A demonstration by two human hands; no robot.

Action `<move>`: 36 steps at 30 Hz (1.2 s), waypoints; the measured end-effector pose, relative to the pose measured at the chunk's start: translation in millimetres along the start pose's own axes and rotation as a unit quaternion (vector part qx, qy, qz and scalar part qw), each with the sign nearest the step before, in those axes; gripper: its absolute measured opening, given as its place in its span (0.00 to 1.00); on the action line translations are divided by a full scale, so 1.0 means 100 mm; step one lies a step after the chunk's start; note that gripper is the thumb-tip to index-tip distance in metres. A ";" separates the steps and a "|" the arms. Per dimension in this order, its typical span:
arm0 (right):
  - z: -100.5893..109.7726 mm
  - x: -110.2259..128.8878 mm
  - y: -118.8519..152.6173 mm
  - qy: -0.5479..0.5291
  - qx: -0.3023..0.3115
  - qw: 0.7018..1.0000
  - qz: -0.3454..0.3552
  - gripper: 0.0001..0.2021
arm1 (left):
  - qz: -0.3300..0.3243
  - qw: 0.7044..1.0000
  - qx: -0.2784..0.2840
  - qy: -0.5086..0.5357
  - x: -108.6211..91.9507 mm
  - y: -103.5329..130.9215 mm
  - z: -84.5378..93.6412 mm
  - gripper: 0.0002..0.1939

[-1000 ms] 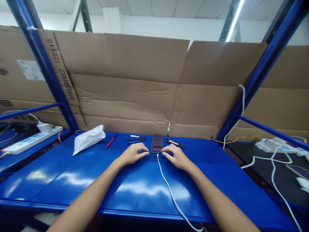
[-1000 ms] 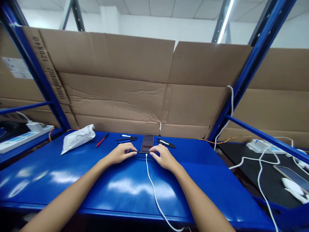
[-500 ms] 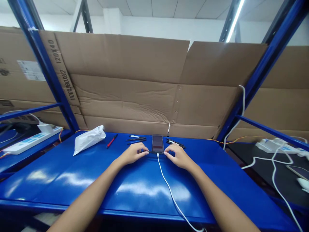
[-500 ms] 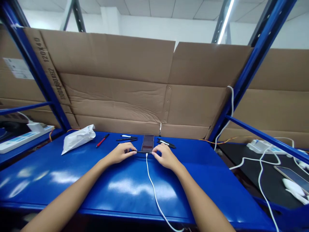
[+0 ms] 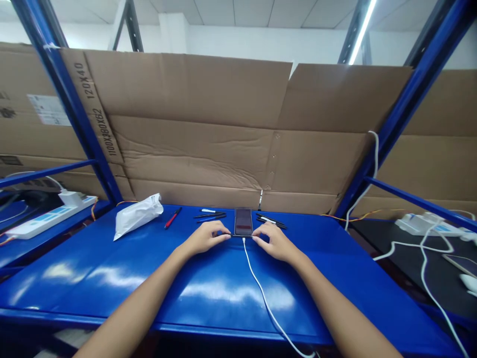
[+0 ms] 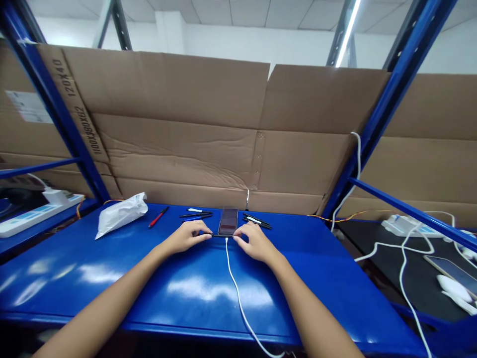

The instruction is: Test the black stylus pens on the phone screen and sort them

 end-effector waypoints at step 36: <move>-0.12 -0.02 -0.03 -0.112 -0.099 0.986 -0.071 0.11 | 0.080 0.992 -0.041 0.090 0.01 -0.01 -0.10 0.19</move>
Point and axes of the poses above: each hand's wrist, its own y-axis away from the middle knuckle, its own z-axis out of the back of the hand, x = y × z, the point moved 1 cm from there along -y, towards the middle knuckle, and after that the axes turned 5 degrees about -z, right-handed, at the moved point
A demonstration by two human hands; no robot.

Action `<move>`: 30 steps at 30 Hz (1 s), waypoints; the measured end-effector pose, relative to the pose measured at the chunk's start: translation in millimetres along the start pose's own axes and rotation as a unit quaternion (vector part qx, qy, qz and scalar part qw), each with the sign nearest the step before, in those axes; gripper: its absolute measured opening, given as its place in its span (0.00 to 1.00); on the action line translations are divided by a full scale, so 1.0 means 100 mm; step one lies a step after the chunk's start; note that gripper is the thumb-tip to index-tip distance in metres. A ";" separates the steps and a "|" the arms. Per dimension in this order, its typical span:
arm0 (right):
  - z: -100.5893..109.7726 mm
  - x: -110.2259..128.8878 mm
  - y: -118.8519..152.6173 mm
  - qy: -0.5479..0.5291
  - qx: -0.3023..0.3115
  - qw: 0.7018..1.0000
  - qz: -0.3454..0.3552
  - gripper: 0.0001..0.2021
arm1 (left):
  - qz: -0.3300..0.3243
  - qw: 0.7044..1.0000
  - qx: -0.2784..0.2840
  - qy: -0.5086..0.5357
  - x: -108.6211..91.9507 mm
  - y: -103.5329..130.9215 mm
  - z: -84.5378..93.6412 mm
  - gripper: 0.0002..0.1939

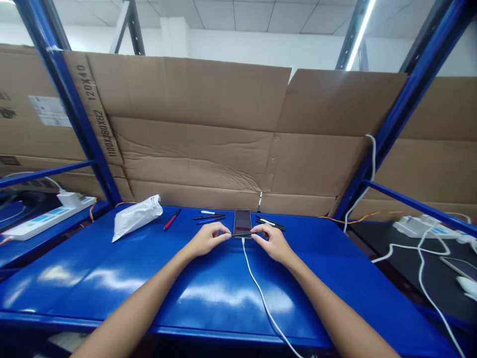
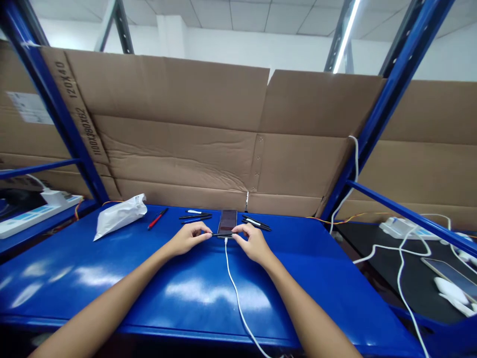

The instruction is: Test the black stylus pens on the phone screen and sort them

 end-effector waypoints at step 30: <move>-0.08 0.05 -0.02 -0.107 0.077 0.986 -0.101 0.31 | -0.038 0.999 -0.007 -0.037 -0.14 0.00 -0.07 0.17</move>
Point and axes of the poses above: each hand's wrist, its own y-axis away from the middle knuckle, its own z-axis out of the back of the hand, x = y × z, the point moved 1 cm from there along -y, towards the middle knuckle, and after that the axes turned 5 degrees about -z, right-handed, at the moved point
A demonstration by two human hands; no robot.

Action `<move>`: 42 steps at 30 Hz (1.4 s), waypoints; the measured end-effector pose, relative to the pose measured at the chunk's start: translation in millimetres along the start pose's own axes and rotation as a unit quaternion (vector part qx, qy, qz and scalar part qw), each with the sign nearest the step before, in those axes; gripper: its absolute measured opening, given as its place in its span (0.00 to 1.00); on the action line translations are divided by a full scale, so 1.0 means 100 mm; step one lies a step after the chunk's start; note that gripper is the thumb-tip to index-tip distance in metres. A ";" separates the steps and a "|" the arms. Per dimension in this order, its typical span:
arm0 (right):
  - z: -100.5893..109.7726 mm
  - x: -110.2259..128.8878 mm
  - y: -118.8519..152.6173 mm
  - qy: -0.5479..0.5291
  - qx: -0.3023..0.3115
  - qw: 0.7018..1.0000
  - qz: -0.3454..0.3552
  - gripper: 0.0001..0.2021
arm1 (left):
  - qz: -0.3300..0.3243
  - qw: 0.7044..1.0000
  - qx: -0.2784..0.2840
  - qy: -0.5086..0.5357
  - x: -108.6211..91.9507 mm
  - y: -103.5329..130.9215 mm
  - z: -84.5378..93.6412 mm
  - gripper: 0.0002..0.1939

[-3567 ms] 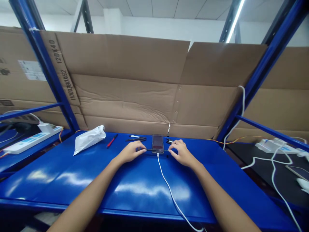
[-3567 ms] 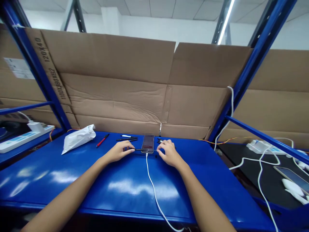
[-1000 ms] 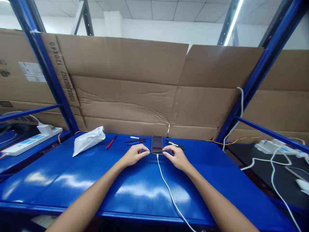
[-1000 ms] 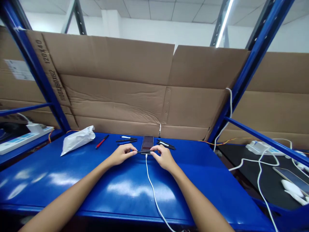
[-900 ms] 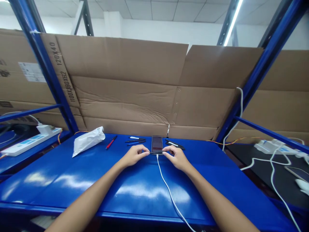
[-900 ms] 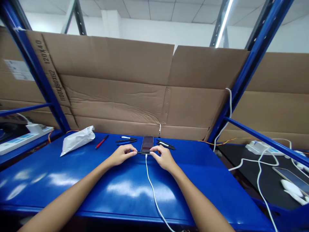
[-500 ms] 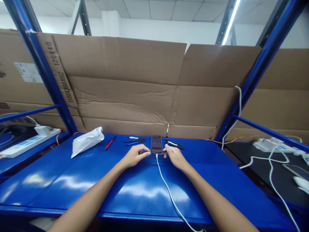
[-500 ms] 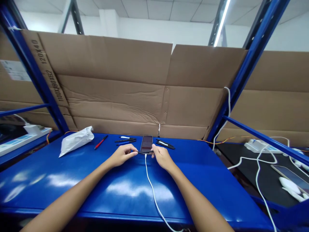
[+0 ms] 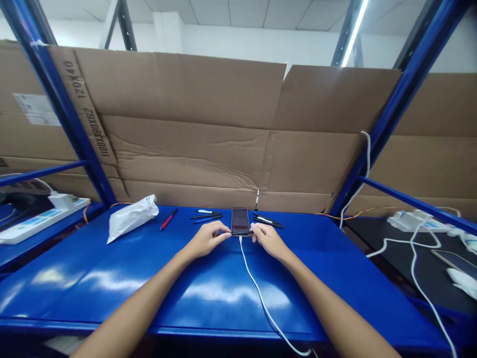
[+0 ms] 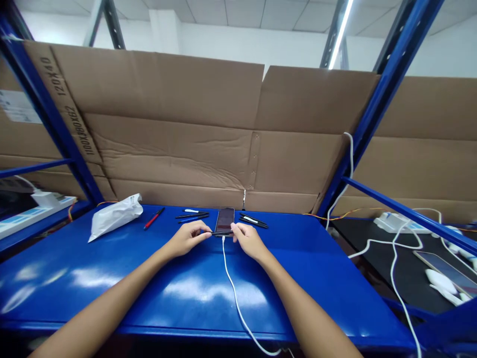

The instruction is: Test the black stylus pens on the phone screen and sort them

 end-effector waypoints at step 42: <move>0.04 -0.15 -0.09 -0.043 -0.015 0.998 -0.033 0.32 | 0.150 0.959 -0.078 0.227 0.17 -0.06 -0.15 0.28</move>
Point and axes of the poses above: each hand's wrist, its own y-axis away from the middle knuckle, its own z-axis out of the back of the hand, x = y × z, the point moved 1 cm from there along -y, towards the middle knuckle, and after that the axes turned 5 degrees about -z, right-handed, at the moved point
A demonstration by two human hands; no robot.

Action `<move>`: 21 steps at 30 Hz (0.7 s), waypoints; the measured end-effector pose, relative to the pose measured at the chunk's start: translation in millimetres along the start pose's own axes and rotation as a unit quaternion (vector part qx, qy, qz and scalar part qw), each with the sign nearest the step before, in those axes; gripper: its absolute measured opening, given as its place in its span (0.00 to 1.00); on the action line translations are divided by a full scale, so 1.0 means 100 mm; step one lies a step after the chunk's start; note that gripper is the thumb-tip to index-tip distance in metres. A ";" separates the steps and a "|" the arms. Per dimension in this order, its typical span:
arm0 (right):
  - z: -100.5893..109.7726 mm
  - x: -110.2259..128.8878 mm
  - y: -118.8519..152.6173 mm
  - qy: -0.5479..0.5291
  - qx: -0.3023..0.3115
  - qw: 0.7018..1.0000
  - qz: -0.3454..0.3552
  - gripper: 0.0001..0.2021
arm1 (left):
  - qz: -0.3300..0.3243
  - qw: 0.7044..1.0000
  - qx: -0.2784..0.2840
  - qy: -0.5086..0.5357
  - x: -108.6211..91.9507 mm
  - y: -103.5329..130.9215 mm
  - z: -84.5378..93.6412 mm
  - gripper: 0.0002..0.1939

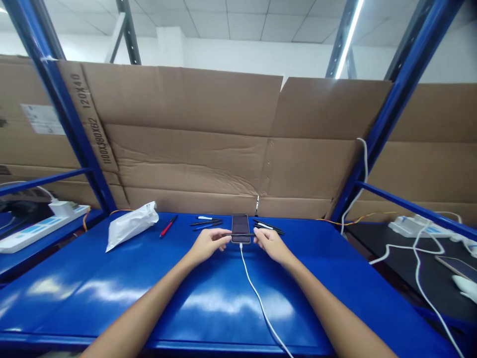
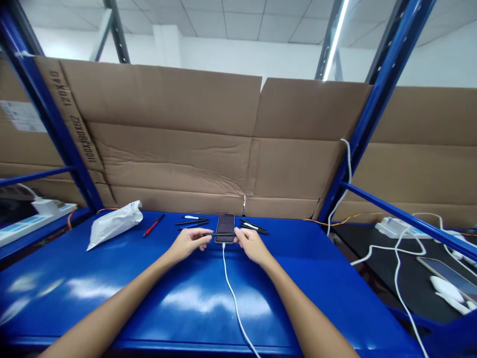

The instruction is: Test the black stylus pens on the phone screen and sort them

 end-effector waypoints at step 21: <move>0.79 -0.40 -0.06 0.468 -0.149 0.865 -0.098 0.05 | -0.013 0.950 -0.100 -0.297 0.16 -0.06 0.71 0.25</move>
Point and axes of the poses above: each hand's wrist, its own y-axis away from the middle knuckle, its own z-axis out of the back of the hand, x = y × z, the point moved 1 cm from there along -y, towards the middle knuckle, and after that the axes turned 5 degrees about -z, right-handed, at the moved point
